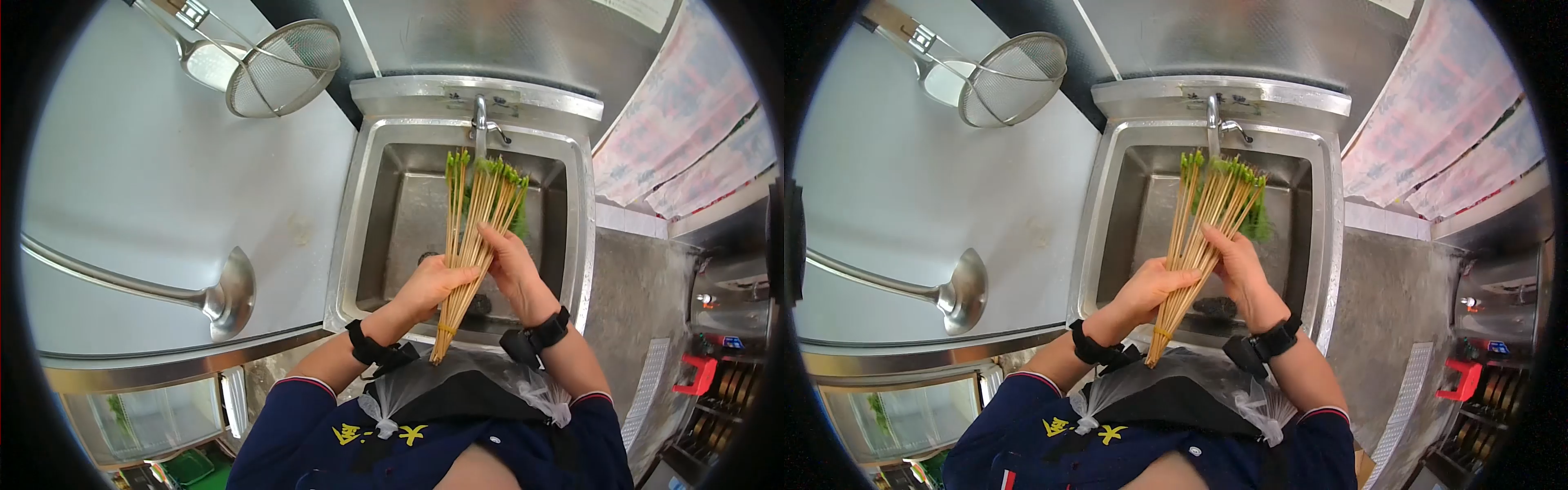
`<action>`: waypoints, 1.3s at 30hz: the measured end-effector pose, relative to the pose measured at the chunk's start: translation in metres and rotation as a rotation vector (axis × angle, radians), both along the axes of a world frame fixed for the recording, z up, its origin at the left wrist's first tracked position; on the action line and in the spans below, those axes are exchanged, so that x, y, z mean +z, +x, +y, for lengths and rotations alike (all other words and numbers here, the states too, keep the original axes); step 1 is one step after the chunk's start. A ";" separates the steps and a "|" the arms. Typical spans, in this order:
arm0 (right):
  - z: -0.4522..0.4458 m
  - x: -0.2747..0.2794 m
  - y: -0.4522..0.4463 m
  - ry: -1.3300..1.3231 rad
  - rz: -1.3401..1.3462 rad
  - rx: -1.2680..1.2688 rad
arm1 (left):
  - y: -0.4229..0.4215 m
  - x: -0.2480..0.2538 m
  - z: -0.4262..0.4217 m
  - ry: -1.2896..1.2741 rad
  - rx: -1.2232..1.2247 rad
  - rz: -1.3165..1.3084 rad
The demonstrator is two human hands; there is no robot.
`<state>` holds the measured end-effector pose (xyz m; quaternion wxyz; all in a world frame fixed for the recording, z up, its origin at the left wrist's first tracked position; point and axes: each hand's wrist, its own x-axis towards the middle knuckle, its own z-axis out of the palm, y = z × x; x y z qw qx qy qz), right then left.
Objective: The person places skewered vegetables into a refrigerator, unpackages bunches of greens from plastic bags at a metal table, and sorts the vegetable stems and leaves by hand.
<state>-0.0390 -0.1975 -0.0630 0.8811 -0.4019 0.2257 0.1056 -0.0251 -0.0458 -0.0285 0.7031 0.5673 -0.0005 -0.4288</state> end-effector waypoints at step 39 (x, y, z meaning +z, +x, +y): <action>-0.004 -0.001 0.030 0.072 -0.021 0.208 | -0.006 -0.006 0.004 -0.085 0.124 0.009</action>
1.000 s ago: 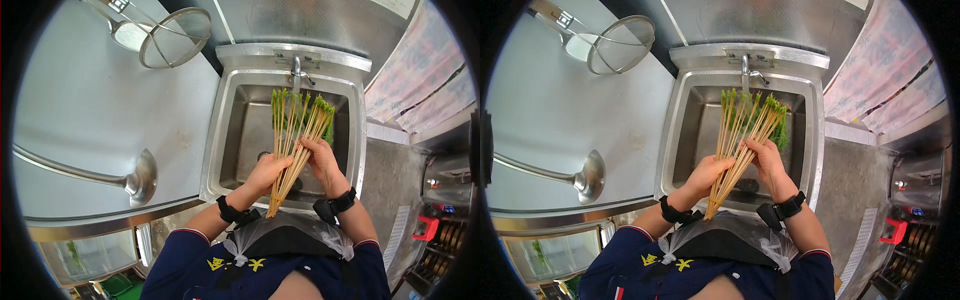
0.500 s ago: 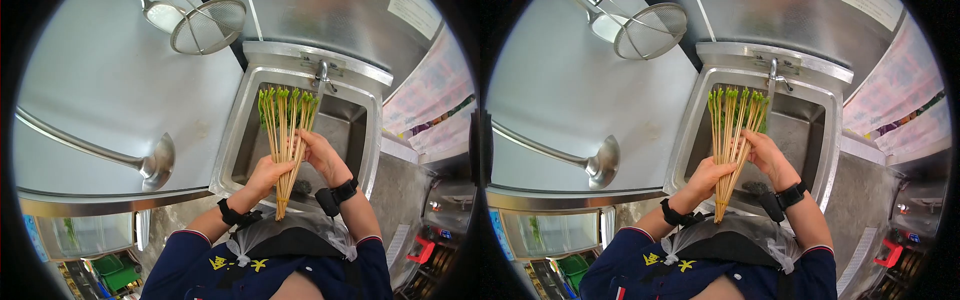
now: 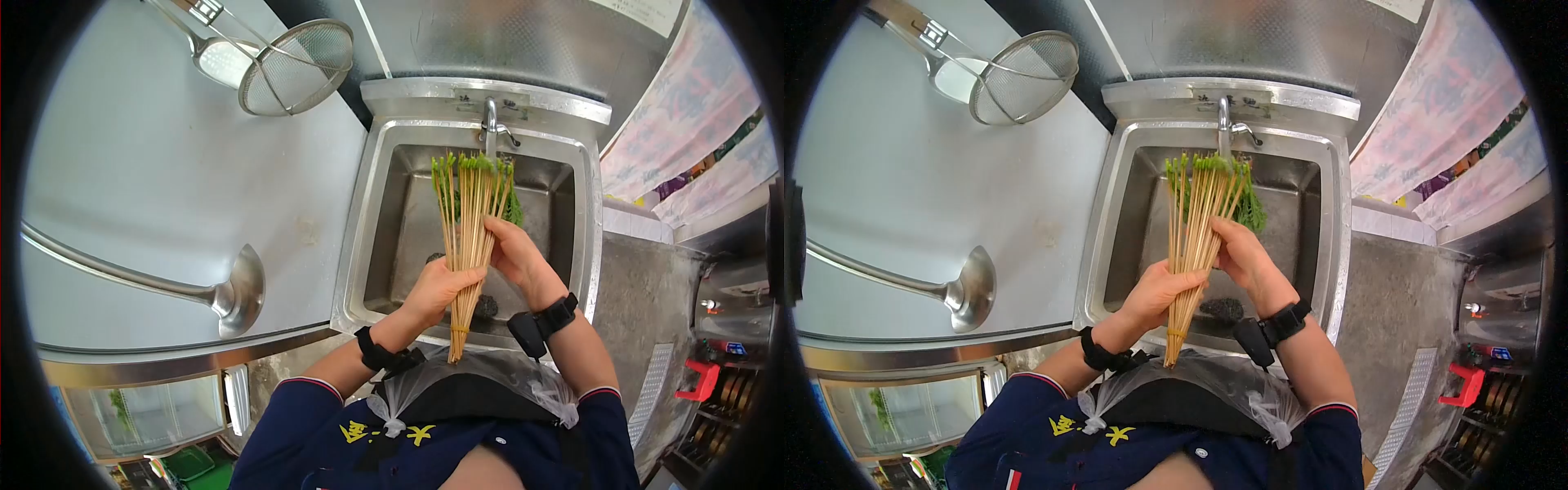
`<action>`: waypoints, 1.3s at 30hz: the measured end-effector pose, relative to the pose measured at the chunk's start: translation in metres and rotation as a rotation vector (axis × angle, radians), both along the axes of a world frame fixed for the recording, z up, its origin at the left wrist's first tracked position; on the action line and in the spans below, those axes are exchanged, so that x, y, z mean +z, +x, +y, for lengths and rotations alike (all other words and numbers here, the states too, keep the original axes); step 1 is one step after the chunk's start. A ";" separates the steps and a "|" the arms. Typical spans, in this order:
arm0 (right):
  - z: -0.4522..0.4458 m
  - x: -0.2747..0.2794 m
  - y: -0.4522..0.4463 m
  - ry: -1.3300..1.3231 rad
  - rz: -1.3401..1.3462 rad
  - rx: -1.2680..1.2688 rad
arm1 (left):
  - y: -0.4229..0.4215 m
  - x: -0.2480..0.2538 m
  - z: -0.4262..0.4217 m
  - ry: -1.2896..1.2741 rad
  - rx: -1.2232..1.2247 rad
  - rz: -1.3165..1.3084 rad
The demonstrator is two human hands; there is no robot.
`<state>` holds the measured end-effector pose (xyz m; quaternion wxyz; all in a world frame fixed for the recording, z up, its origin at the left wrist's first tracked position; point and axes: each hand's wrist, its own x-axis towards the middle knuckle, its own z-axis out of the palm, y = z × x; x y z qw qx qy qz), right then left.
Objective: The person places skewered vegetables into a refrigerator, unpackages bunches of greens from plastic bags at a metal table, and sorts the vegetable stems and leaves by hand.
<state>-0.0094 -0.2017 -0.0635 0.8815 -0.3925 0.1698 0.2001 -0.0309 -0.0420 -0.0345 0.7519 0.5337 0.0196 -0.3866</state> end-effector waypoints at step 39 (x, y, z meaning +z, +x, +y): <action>-0.085 -0.011 -0.058 -0.281 0.103 -0.092 | 0.048 0.038 0.020 0.112 -0.002 0.087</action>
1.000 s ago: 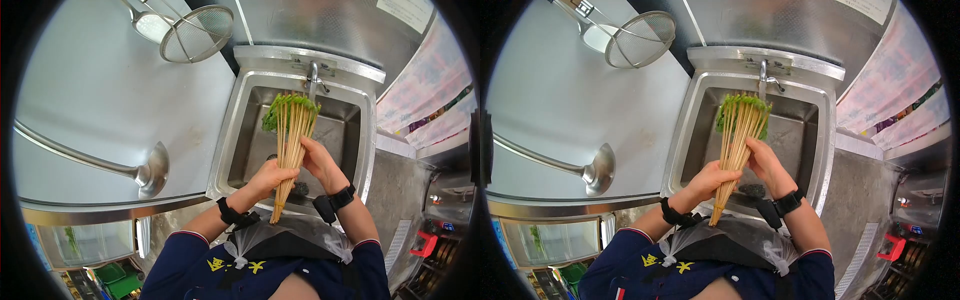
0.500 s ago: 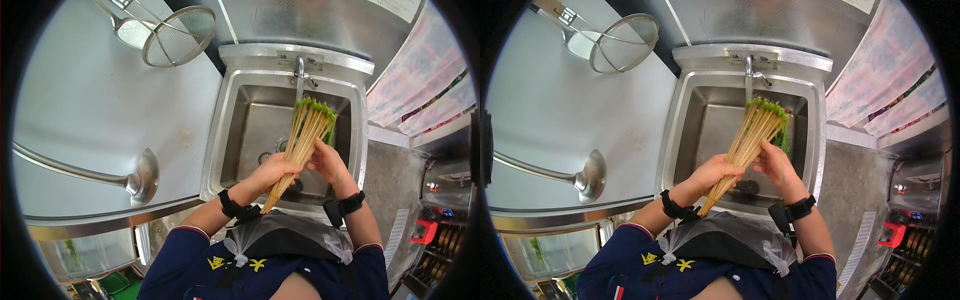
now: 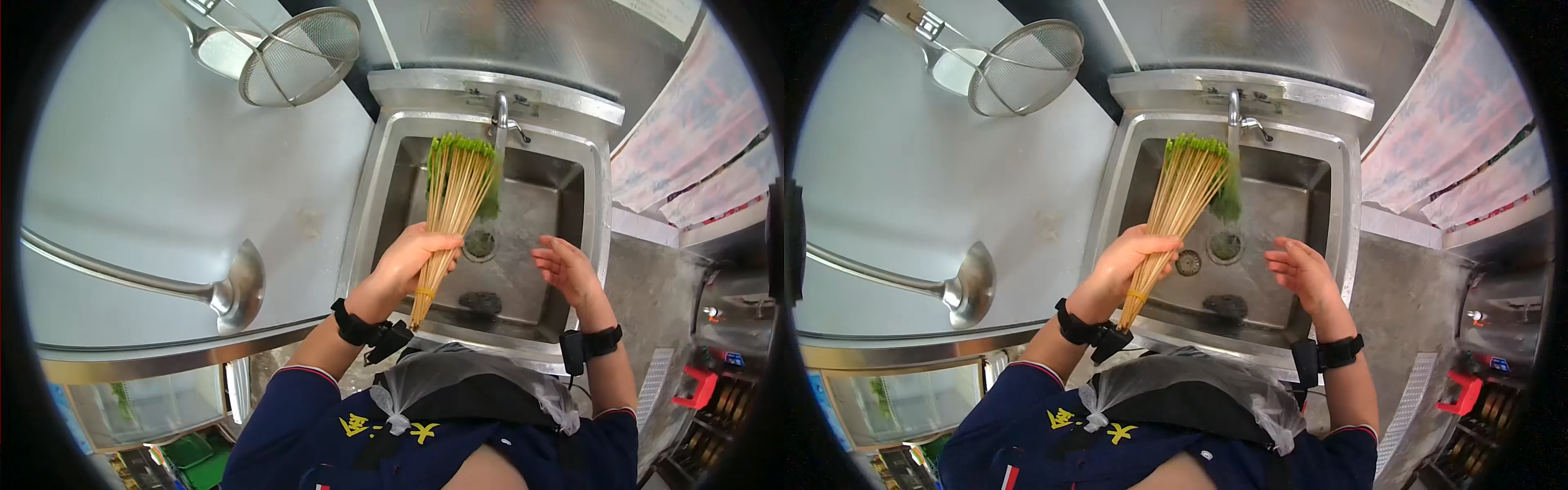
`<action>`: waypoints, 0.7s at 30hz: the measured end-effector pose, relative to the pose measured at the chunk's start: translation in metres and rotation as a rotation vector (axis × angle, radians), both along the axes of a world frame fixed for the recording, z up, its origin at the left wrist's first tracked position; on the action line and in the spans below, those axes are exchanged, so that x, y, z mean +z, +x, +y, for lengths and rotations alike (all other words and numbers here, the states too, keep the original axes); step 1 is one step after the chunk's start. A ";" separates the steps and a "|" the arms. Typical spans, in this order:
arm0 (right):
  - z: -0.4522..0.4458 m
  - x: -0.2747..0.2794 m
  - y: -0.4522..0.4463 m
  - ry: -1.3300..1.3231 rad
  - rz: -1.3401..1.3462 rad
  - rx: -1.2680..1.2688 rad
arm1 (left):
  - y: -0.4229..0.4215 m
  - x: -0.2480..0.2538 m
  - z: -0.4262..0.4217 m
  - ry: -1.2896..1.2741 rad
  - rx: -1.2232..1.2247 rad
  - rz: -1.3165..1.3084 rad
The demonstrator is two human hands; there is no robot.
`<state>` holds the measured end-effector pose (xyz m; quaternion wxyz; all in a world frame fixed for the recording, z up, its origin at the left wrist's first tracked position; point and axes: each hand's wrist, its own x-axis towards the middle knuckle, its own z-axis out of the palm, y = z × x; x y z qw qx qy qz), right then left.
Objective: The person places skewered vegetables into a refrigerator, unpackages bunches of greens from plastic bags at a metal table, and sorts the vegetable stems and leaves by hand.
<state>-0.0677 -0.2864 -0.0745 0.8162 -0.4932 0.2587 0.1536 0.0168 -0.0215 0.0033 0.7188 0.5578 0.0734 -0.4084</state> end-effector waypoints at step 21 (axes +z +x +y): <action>-0.053 0.012 0.035 -0.056 -0.038 -0.114 | -0.019 -0.006 -0.023 0.086 -0.334 -0.046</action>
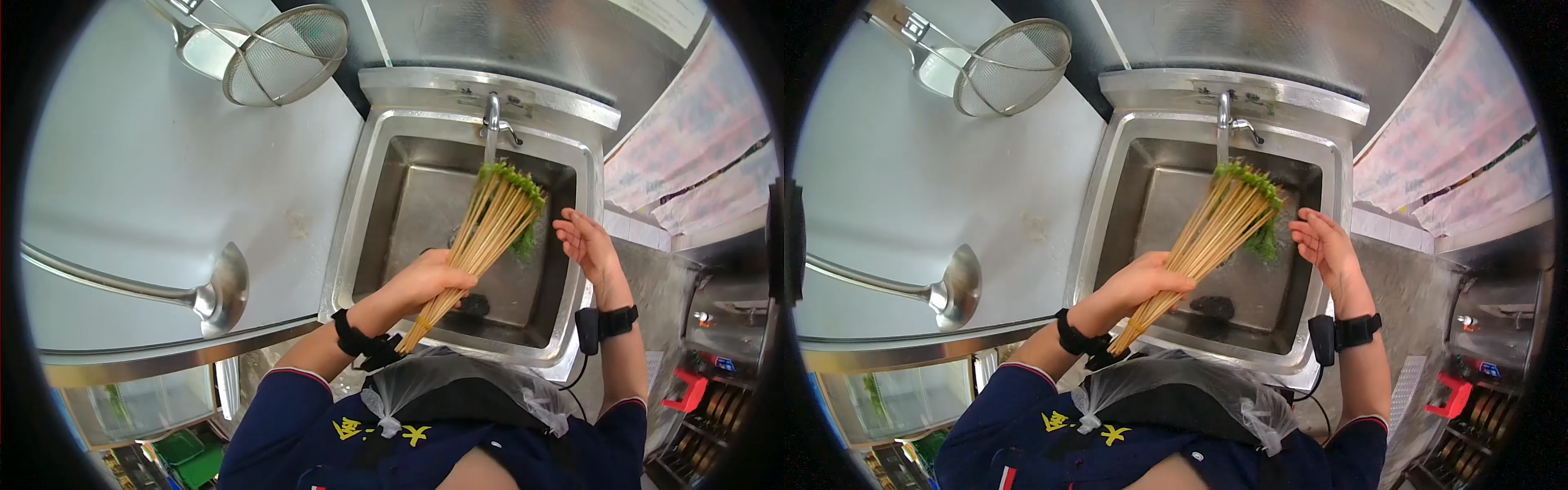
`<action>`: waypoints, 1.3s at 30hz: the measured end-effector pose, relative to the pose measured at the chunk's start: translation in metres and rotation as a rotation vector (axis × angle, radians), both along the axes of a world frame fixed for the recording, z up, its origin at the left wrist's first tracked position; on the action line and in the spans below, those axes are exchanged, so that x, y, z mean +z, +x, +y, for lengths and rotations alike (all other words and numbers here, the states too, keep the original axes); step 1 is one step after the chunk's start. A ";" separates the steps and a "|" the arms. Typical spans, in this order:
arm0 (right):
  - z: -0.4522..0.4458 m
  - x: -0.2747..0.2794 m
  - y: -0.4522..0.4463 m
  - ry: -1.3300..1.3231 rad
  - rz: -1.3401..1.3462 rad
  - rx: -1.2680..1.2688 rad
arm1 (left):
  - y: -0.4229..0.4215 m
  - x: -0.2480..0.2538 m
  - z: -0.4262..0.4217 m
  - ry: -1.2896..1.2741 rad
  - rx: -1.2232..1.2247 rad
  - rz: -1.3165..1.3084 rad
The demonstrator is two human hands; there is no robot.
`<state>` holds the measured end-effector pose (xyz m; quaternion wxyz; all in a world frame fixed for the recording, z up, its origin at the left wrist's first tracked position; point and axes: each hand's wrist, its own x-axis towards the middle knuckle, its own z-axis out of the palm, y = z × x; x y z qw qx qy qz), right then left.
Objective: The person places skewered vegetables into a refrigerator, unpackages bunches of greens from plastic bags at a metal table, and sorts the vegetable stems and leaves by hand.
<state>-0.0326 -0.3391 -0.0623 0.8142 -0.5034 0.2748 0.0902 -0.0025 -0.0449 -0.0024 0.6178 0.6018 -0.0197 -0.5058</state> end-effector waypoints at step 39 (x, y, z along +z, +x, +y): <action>0.166 -0.009 -0.029 0.422 -0.061 0.492 | -0.139 -0.048 -0.010 0.140 0.428 -0.411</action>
